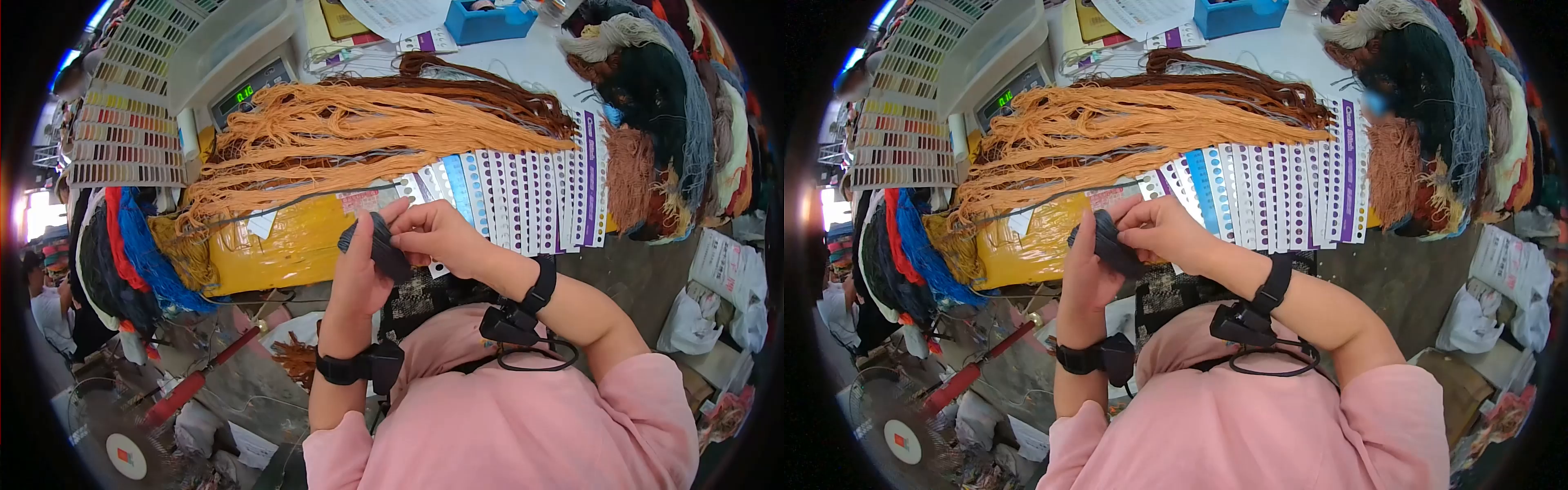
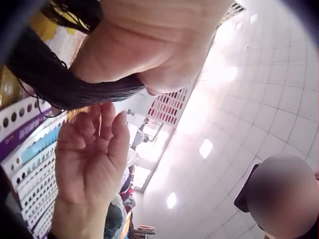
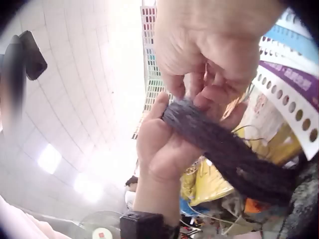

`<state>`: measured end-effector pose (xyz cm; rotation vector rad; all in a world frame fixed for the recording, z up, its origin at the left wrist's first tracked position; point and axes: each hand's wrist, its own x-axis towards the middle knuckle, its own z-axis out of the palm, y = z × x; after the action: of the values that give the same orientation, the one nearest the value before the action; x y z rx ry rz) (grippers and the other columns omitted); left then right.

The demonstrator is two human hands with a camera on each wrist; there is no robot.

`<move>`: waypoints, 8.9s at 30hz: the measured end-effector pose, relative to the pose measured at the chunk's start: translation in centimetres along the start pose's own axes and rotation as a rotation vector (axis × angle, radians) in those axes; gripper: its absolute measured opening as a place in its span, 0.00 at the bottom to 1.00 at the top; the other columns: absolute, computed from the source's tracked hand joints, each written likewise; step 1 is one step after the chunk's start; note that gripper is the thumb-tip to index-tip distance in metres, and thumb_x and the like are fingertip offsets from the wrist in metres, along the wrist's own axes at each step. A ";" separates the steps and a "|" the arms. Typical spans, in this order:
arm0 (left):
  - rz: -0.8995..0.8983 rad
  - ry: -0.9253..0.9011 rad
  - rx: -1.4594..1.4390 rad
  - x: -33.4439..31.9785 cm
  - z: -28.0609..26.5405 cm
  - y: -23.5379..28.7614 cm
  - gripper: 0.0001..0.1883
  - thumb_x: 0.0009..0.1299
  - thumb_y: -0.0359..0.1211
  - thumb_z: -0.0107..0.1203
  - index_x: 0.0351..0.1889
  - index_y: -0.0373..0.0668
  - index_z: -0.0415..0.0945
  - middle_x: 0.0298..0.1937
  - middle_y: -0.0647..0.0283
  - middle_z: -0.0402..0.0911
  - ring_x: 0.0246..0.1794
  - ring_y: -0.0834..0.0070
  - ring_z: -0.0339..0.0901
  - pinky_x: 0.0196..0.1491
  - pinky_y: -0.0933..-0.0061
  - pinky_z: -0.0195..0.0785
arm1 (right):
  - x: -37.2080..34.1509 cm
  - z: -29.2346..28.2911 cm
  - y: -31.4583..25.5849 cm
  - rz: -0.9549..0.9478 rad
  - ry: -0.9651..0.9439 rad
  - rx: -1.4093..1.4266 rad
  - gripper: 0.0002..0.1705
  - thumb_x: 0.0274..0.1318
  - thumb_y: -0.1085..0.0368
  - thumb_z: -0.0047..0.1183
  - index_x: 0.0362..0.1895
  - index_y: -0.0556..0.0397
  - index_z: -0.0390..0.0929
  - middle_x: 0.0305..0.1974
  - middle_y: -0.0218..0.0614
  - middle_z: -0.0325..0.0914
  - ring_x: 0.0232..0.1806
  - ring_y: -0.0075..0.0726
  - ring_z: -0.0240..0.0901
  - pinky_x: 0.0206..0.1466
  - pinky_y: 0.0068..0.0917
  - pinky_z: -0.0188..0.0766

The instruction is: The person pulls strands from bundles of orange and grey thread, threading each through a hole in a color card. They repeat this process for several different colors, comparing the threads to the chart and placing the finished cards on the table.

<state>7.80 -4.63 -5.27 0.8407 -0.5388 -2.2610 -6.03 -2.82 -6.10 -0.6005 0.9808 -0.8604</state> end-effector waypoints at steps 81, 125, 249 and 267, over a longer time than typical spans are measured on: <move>-0.035 0.240 0.593 9.1 -2.0 -1.5 0.07 0.61 0.30 0.46 0.25 0.36 0.70 0.17 0.67 0.70 0.13 0.85 0.62 0.17 0.84 0.54 | 3.7 -7.8 3.0 -0.923 0.403 -1.147 0.19 0.27 0.62 0.54 0.32 0.53 0.72 0.32 0.38 0.66 0.35 0.43 0.62 0.39 0.34 0.58; -0.003 0.270 0.036 -0.4 1.3 0.6 0.26 0.68 0.46 0.32 0.51 0.32 0.61 0.42 0.56 0.72 0.36 0.72 0.70 0.39 0.72 0.65 | 0.8 -3.9 0.6 -0.358 0.258 -0.441 0.06 0.41 0.68 0.54 0.26 0.56 0.73 0.27 0.28 0.69 0.28 0.23 0.67 0.29 0.20 0.62; 0.326 0.579 -0.123 -9.3 -13.3 12.6 0.14 0.65 0.30 0.43 0.46 0.32 0.64 0.19 0.74 0.67 0.10 0.95 0.55 0.10 0.94 0.48 | -4.9 -10.6 0.3 -0.293 -0.022 -0.295 0.13 0.48 0.64 0.46 0.37 0.60 0.71 0.34 0.36 0.73 0.37 0.28 0.67 0.42 0.24 0.62; -0.225 0.168 -0.232 -7.5 -8.9 -2.2 0.15 0.69 0.33 0.33 0.46 0.33 0.63 0.15 0.72 0.61 0.07 0.91 0.52 0.12 0.89 0.44 | -25.1 -15.6 24.1 0.624 0.603 0.644 0.33 0.51 0.41 0.36 0.54 0.52 0.60 0.53 0.37 0.62 0.55 0.34 0.57 0.58 0.32 0.52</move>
<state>17.33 0.85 -9.67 1.0007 -0.1057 -2.3673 -18.80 30.29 -20.02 0.5346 1.2440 -0.7326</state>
